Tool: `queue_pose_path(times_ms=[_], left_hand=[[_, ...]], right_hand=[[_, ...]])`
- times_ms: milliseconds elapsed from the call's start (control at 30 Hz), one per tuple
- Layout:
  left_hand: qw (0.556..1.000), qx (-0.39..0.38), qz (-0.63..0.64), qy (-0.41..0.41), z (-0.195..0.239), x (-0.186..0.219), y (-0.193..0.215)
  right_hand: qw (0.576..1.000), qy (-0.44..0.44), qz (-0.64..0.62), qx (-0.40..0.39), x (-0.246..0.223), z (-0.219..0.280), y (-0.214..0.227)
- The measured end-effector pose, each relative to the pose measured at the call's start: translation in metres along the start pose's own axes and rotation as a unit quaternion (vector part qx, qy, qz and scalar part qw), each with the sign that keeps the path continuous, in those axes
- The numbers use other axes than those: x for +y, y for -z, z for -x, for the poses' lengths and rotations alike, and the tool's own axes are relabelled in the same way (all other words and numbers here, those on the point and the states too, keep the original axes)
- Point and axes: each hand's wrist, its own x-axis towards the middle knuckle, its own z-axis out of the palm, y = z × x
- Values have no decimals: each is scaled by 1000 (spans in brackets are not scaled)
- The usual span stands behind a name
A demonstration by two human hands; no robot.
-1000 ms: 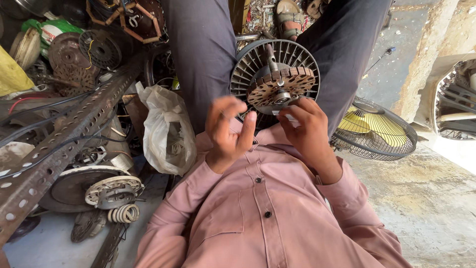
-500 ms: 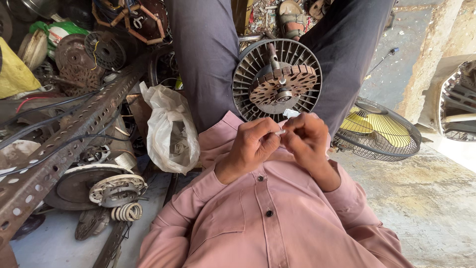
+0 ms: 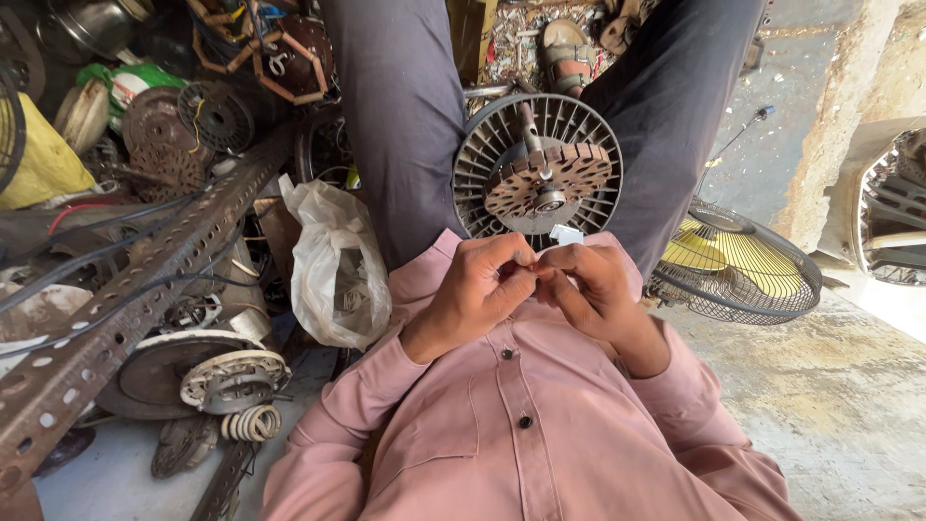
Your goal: The person manipulates the copper-wound core of a fan motor by hand, inserting small white plastic insulators into the slots of the armature while seated in a workshop.
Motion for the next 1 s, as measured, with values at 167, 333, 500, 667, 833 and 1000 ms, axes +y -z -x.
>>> queue_pose_path(times_ms=[167,333,500,667,833,1000], left_hand=[[999,5,25,25,-14,13,2],[950,115,-253,-144,-45,40,11],[941,132,-249,-189,-75,27,7],[977,188,-46,-86,-53,-29,-9],[971,220,14,-97,-40,-55,-16],[970,204,80,-102,-39,-51,-10]], right_hand=[[991,81,110,6,-12,-24,11],[974,68,49,210,7,-32,-1],[932,6,190,308,12,-44,-7],[940,-31,170,293,2,-54,-15],[956,-64,187,217,-16,-66,-9],[966,-62,182,170,-31,-69,-5]])
